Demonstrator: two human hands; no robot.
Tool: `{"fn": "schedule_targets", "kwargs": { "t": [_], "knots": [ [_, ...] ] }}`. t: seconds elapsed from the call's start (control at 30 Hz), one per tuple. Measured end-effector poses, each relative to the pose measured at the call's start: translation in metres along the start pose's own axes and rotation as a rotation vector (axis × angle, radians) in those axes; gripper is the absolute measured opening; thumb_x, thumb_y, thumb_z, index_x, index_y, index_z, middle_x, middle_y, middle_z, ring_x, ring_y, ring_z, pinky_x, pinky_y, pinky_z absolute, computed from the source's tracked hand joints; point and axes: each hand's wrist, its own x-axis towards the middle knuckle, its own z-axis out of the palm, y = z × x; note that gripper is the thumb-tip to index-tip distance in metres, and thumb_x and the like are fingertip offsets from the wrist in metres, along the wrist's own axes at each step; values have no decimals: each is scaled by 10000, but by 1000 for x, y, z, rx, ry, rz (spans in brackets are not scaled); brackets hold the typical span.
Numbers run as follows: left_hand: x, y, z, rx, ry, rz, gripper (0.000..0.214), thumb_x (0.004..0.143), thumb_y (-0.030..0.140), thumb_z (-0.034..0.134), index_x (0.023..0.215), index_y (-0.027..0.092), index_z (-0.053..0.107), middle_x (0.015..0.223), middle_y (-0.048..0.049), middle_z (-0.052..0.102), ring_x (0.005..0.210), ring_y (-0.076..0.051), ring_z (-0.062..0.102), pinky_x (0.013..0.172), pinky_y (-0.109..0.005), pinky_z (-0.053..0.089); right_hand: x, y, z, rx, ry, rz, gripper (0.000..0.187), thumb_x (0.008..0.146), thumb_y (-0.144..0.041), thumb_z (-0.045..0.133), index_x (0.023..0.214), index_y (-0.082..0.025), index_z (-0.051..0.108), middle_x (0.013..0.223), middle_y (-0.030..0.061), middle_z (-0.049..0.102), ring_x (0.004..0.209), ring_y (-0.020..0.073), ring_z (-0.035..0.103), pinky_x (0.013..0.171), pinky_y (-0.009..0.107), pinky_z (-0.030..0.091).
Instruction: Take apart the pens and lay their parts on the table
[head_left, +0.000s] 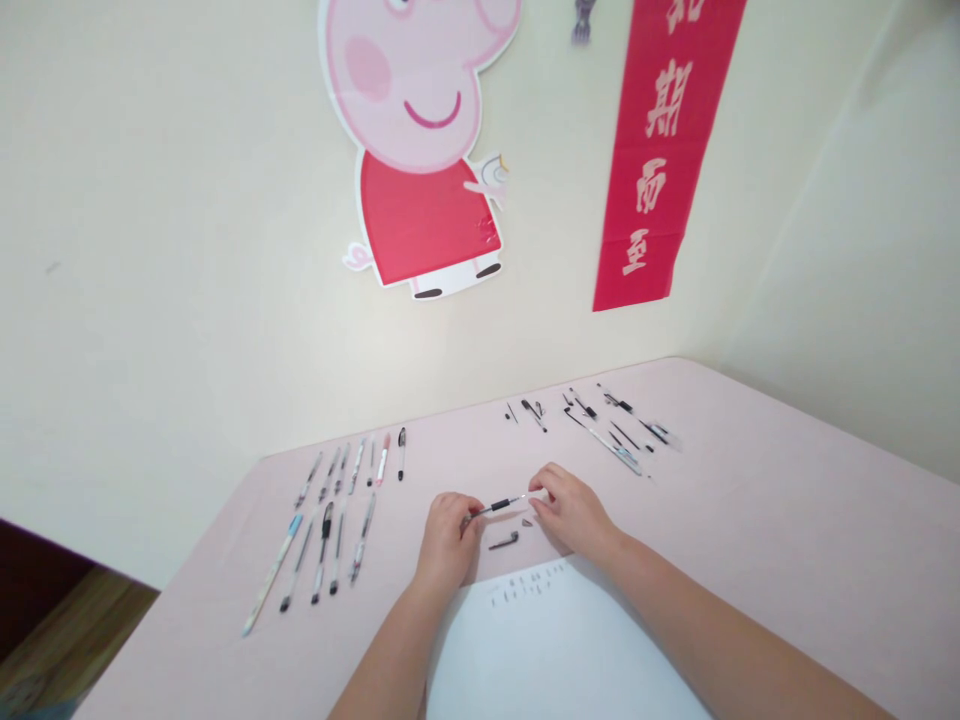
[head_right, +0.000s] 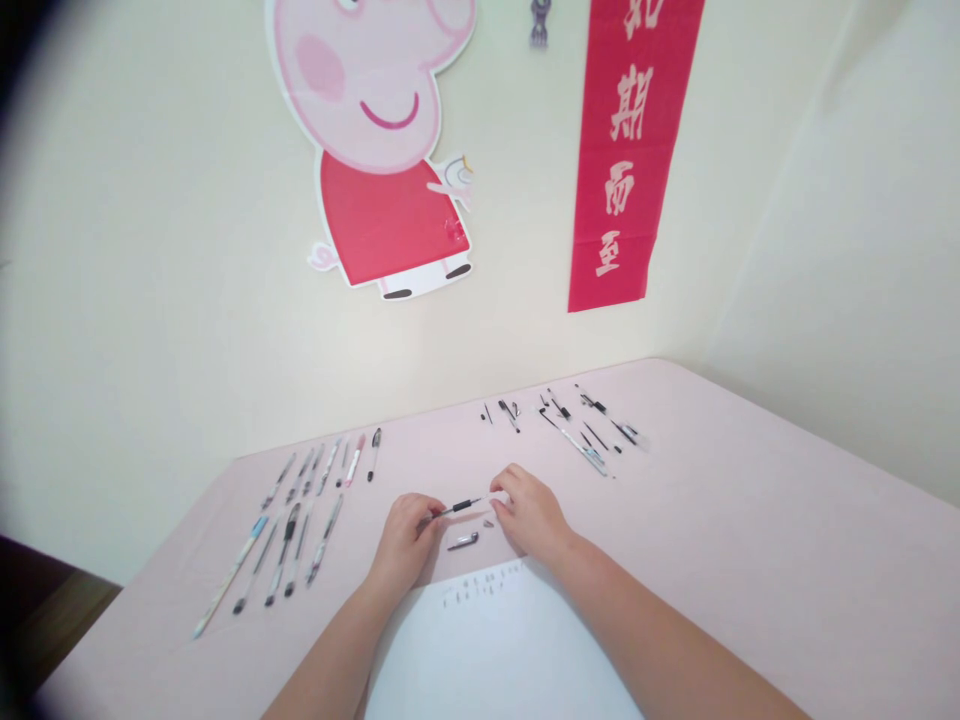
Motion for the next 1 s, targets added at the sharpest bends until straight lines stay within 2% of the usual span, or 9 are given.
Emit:
{"fn": "schedule_targets", "kwargs": {
  "t": [0.17,0.3,0.5,0.73,1.0],
  "knots": [
    [1,5,-2,3,0,49,129,725,107,524,780,191,606,793,-38,626,829,-201,533,780,-373,408,-1,0,1,-20,-11,-127,198,732,-131,566,908,-216,598,945,32,554,869,163,527,762,284,415],
    [1,8,-2,12,-24,83,141,733,111,514,798,191,612,797,-46,618,849,-210,526,788,-381,408,-2,-2,2,-61,-31,-179,146,737,-142,585,862,-209,620,950,42,564,889,173,522,771,294,420],
    [1,12,-4,0,-43,99,161,740,105,498,795,198,618,779,-47,615,852,-212,523,792,-384,409,-1,-8,-2,-87,-53,-203,67,760,-164,585,785,-207,629,923,45,575,867,175,518,755,298,417],
    [1,10,-4,6,-41,115,179,727,89,499,808,193,621,790,-46,621,857,-210,515,792,-381,410,0,-6,-4,-139,-74,-208,105,776,-150,546,736,-200,630,917,46,583,864,174,514,746,299,410],
    [1,3,-3,40,6,81,133,731,112,524,790,189,615,795,-41,638,858,-205,518,794,-375,414,8,1,-21,-339,-102,-215,137,781,-129,510,736,-196,621,950,66,571,868,189,490,725,299,395]
  ]
}}
